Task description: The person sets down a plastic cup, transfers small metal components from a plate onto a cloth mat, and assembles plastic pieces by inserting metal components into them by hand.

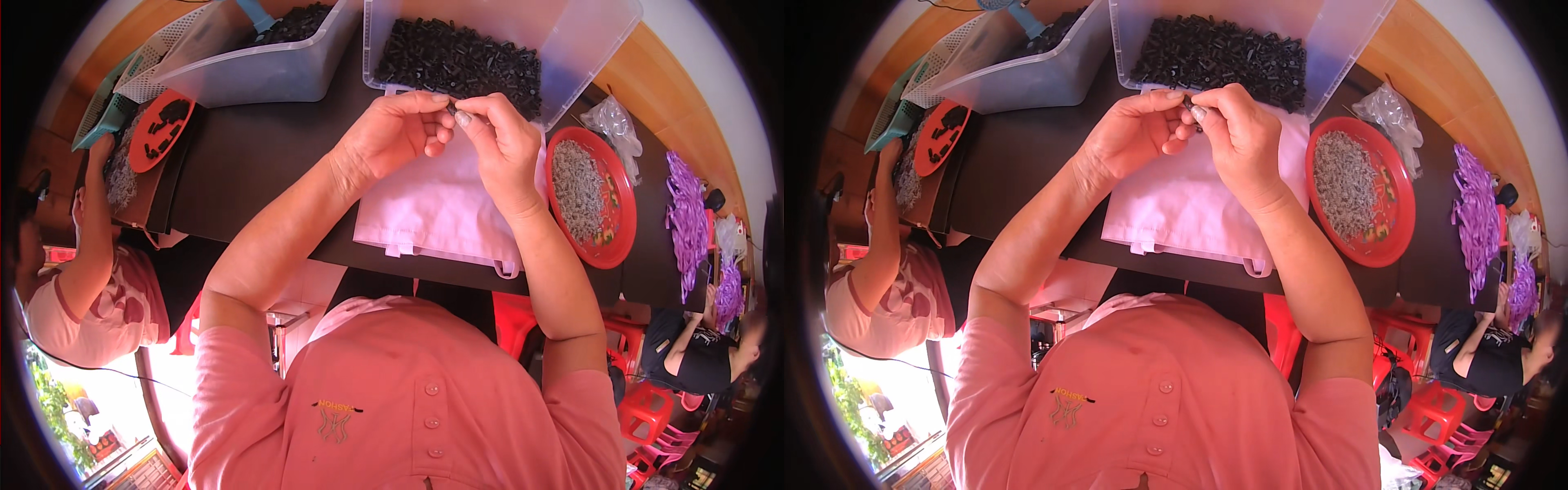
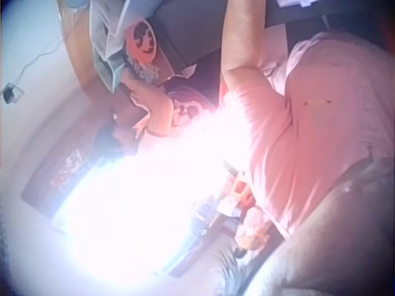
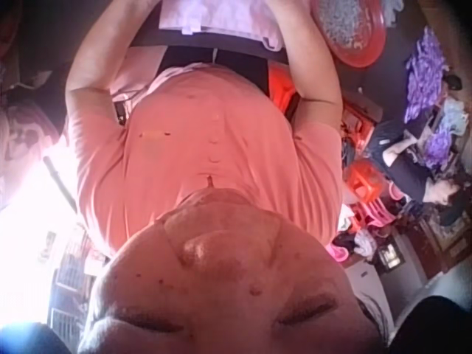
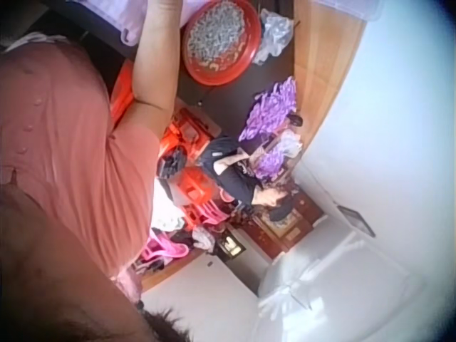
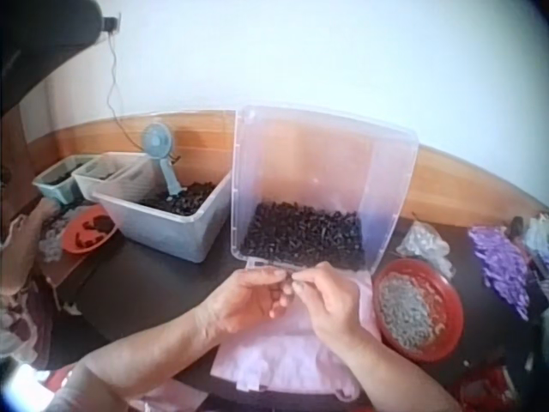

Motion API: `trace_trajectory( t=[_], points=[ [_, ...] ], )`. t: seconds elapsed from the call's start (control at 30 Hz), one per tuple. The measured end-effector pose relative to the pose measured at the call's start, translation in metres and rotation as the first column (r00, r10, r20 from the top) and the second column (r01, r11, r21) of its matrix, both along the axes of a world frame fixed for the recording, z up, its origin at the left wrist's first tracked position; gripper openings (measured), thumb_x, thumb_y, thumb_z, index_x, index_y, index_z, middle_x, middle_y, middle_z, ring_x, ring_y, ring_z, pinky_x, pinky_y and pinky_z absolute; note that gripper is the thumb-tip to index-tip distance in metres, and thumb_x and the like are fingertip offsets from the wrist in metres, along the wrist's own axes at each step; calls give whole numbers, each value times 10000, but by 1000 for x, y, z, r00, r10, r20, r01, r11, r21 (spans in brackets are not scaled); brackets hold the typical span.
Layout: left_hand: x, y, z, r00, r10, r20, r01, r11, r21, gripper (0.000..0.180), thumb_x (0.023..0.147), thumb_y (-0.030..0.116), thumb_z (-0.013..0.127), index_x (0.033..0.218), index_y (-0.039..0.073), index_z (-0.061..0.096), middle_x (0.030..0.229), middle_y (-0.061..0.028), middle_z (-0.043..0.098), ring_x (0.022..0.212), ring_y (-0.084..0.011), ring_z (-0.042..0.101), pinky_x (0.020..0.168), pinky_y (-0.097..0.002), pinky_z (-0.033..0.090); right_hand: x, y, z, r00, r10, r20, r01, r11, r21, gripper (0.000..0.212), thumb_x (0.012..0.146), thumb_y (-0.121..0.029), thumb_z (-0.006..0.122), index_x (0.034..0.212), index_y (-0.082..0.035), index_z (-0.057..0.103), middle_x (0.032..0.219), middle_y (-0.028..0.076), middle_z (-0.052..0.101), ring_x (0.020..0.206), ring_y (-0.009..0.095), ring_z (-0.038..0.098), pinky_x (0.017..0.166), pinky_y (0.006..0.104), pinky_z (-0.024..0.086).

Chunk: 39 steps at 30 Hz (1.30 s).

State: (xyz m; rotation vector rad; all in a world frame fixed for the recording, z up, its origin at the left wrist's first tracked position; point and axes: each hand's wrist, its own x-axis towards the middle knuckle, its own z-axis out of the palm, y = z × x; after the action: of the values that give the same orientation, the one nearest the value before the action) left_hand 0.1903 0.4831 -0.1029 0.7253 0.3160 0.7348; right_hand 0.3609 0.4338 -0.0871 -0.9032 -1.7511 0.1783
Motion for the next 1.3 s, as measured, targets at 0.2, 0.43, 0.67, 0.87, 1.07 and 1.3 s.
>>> trace_trajectory(
  t=[0.2,0.43,0.67,0.87,1.07,1.3],
  points=[
    [-1,3,-1,1000,1,-6,-1,1000,-16,165,923,122,559,973,-9,647,823,-81,645,729,-181,604,612,-297,465,1,1,-3,1000,-11,-15,11,1000,27,118,810,87,612,886,-3,620,759,79,615,689,194,661,609,272,512],
    [-2,-1,4,978,27,-206,-14,998,64,151,901,103,584,973,-17,640,845,-96,656,689,-176,605,552,-277,440,5,1,0,988,16,-151,-41,985,-166,62,827,69,617,869,24,618,790,73,653,704,135,654,636,255,517],
    [-1,-5,6,961,75,-267,-47,993,109,148,888,37,597,1002,-53,620,847,-135,655,675,-193,628,515,-282,455,6,1,4,954,97,-285,-196,919,-342,46,843,69,600,866,39,626,794,69,663,709,115,641,653,247,522],
    [1,-8,9,964,128,-231,-106,989,108,149,894,18,594,1007,-75,622,872,-150,662,697,-198,640,519,-289,475,6,3,2,956,110,-271,-198,925,-324,52,848,78,590,866,43,625,791,72,663,713,116,646,650,251,527],
    [0,-6,6,963,152,-224,-124,983,135,148,903,19,597,1015,-72,630,874,-149,666,691,-186,638,524,-278,490,3,1,2,961,108,-253,-184,937,-298,59,852,67,603,886,36,639,801,74,660,710,124,655,647,253,532],
    [-1,-6,2,956,157,-248,-118,979,164,139,909,28,596,1003,-68,631,859,-141,666,682,-182,635,515,-284,490,7,5,-3,998,63,28,-61,996,-66,135,825,66,615,927,-10,659,792,79,619,675,175,660,601,253,509]
  ],
)
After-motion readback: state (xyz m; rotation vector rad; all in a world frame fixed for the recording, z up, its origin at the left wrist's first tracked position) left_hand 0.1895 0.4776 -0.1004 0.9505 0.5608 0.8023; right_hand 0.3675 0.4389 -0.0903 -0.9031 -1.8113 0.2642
